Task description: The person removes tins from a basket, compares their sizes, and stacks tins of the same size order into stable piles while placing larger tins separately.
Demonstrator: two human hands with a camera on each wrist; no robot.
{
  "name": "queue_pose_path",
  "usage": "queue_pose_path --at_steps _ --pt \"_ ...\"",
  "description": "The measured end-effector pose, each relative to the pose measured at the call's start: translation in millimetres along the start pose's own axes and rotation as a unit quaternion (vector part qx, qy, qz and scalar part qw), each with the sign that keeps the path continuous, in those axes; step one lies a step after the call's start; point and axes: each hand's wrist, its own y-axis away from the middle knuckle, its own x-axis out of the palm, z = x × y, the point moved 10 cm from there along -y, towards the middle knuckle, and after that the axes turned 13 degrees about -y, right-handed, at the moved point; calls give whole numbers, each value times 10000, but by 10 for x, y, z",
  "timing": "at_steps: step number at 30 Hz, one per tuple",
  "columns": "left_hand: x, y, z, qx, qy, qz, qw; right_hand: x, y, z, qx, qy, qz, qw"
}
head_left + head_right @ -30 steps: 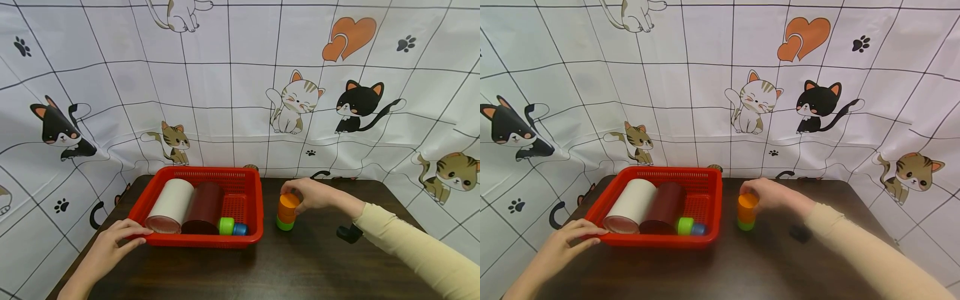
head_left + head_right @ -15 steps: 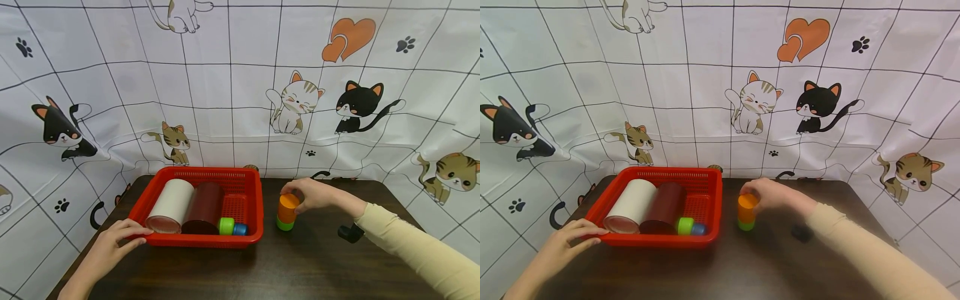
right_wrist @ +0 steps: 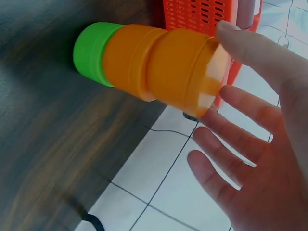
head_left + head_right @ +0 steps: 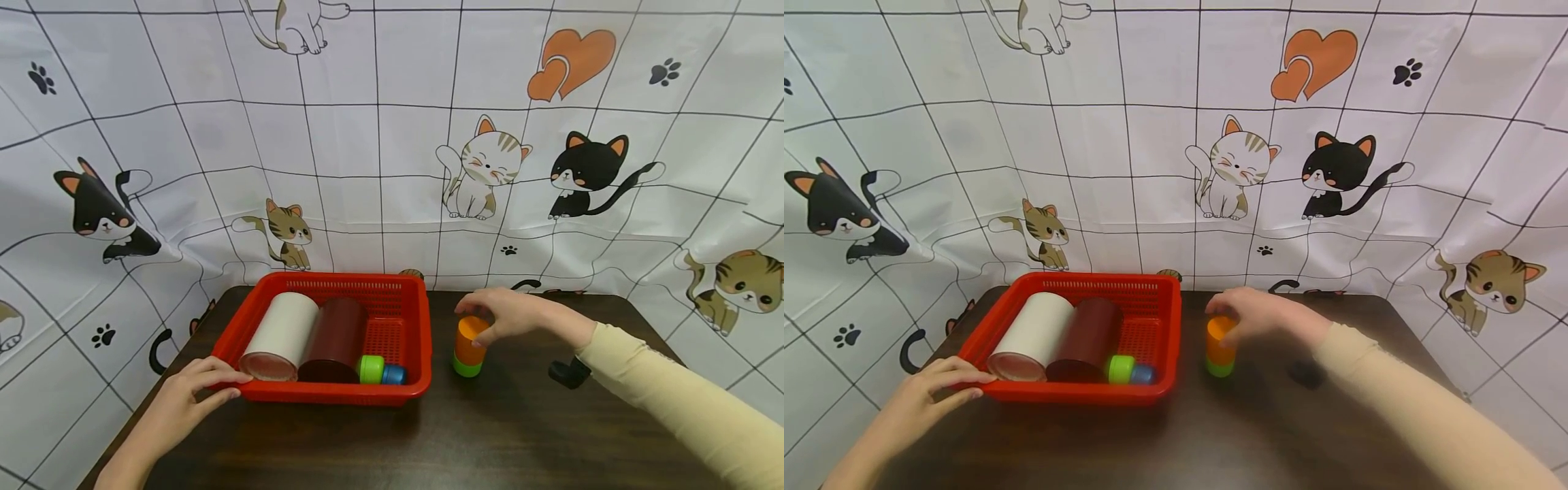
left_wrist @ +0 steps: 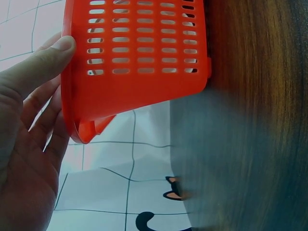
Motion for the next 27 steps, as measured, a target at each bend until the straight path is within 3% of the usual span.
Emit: queue_pose_path --at_steps 7,15,27 --pt "-22 1 -23 121 39 -131 9998 -33 -201 293 -485 461 60 9977" --pt "-32 12 -29 85 54 -116 9999 50 -482 663 -740 740 471 9934" --pt "-43 -9 -58 144 -18 -147 9998 339 -967 849 -363 1132 1355 9836"
